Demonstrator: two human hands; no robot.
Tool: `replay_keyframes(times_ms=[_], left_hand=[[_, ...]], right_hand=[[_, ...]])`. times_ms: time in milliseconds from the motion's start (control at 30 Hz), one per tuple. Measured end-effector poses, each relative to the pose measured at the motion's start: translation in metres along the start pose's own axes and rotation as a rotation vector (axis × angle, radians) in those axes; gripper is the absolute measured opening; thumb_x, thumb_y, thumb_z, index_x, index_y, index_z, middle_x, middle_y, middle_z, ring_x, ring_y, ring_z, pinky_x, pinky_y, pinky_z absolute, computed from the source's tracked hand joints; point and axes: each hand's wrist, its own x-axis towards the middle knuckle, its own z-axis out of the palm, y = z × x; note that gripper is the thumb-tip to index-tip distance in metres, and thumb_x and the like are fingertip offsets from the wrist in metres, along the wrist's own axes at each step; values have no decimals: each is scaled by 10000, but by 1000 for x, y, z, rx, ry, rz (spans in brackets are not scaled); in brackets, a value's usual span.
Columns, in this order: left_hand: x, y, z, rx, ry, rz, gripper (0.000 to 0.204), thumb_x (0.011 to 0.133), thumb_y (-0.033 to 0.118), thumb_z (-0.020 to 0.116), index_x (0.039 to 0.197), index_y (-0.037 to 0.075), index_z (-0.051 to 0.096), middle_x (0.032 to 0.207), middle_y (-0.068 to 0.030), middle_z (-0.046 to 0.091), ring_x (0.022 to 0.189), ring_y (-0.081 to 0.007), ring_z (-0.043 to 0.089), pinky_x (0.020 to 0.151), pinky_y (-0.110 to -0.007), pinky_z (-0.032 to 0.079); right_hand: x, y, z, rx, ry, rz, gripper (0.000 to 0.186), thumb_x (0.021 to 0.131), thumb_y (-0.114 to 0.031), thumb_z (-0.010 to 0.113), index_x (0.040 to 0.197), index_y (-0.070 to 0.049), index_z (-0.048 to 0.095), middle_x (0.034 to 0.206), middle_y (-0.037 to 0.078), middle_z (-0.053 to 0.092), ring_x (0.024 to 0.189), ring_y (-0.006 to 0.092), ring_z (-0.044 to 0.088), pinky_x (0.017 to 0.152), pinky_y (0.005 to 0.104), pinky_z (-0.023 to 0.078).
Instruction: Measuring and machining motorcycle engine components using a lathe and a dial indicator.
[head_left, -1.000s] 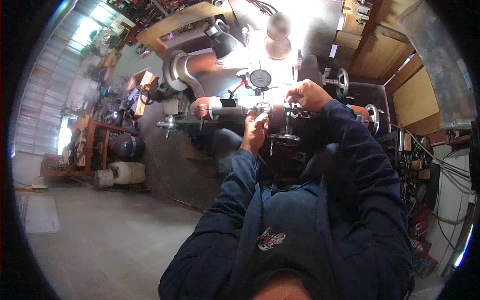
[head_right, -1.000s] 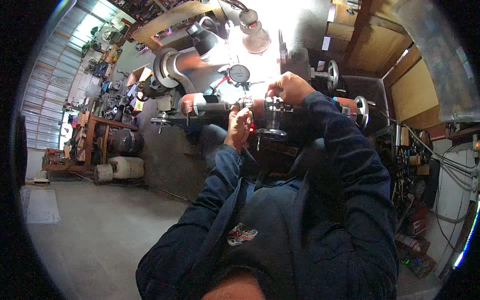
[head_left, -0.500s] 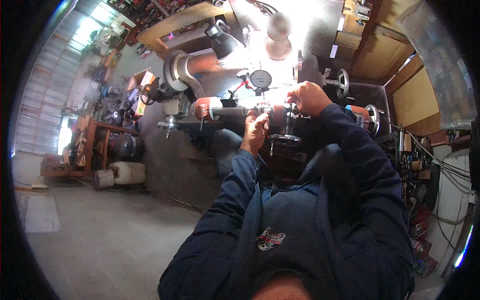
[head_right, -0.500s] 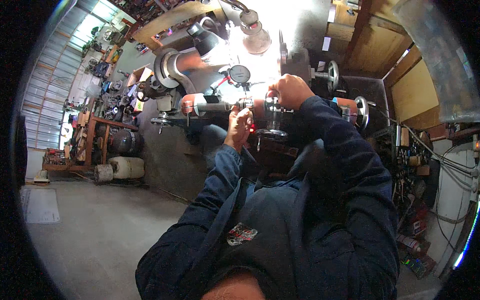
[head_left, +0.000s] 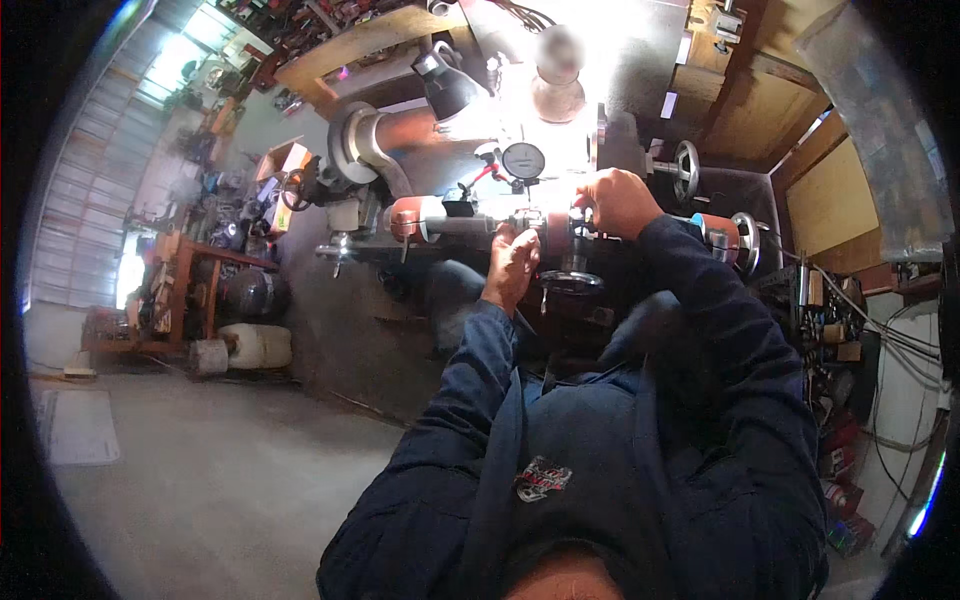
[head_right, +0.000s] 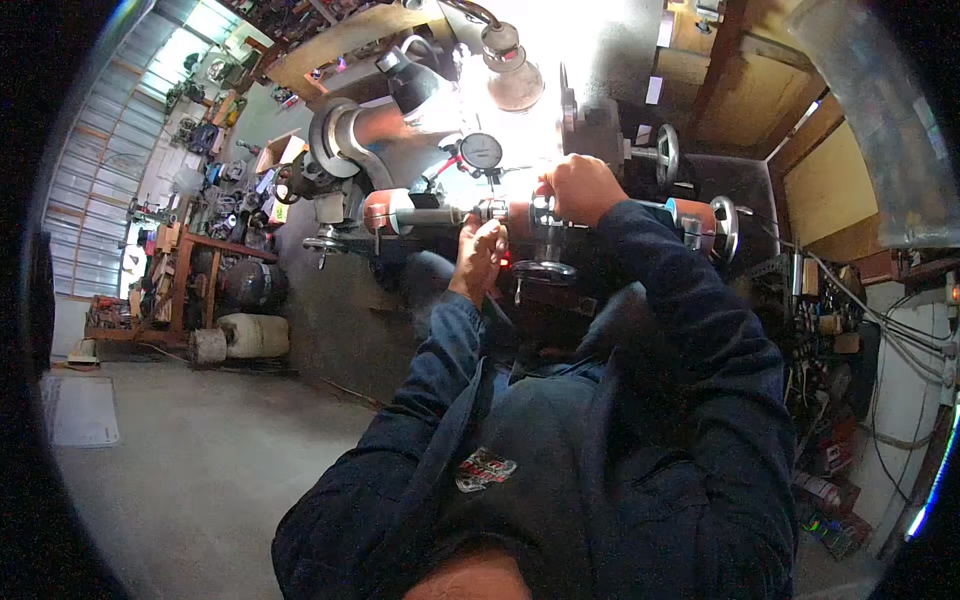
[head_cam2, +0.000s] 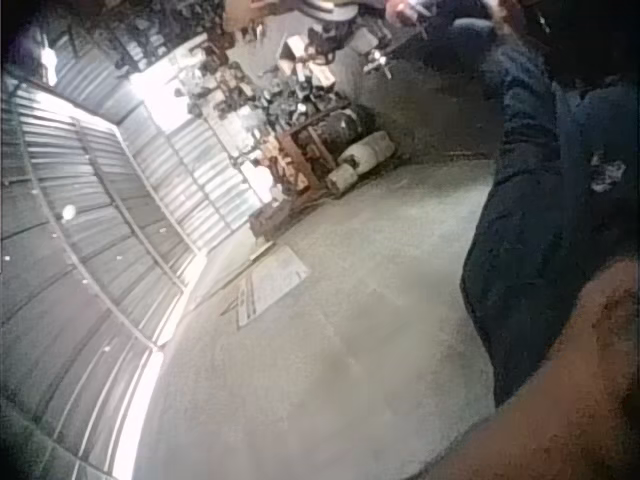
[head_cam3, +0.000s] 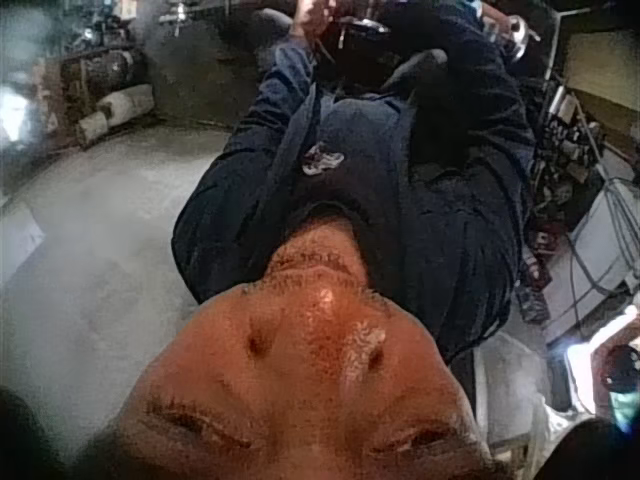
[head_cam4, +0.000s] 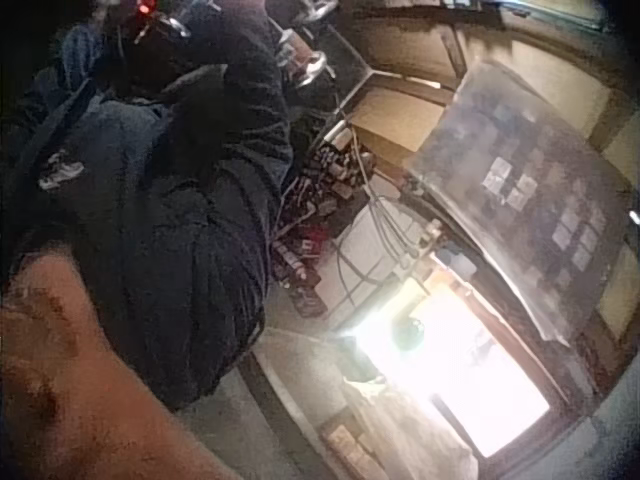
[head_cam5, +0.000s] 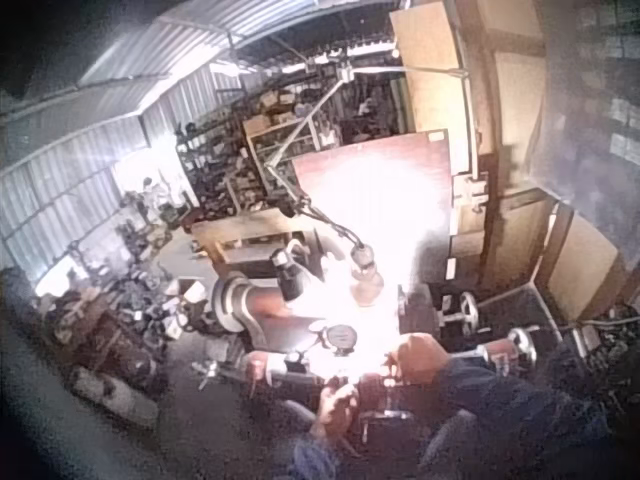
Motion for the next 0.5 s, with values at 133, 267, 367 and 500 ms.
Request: replay_keyframes(times_ms=[133, 267, 367, 500], left_hand=[[-4, 6, 10, -68, 44, 0, 246, 892, 81, 579, 1120, 91, 490, 742, 17, 518, 571, -52, 472, 465, -171, 361], [0, 0, 5, 13, -20, 14, 211, 914, 114, 581, 1108, 90, 504, 757, 0, 550, 576, -69, 502, 488, -185, 369], [4, -1, -10, 177, -36, 15, 221, 927, 193, 608, 1095, 81, 516, 735, -7, 562, 565, -75, 516, 480, -204, 374], [1, -6, -9, 355, 50, 100, 482, 879, 505, 633, 1047, 72, 506, 630, -16, 567, 496, -61, 485, 457, -175, 349]], right_hand=[[0, -2, -3, -29, 1, 6, 132, 776, -149, 651, 878, -107, 724, 795, 150, 691, 751, 310, 679, 712, 407, 532], [-3, 19, 2, 249, -12, -33, 124, 838, -166, 632, 873, -67, 696, 816, 141, 679, 738, 305, 662, 680, 413, 513], [-4, 18, -4, 212, 385, -141, 156, 875, -193, 615, 890, -43, 655, 865, 128, 658, 744, 313, 638, 657, 408, 498], [-36, -17, -59, 183, 393, 125, 221, 863, -267, 654, 951, -66, 623, 918, 107, 653, 772, 315, 639, 659, 363, 505]])
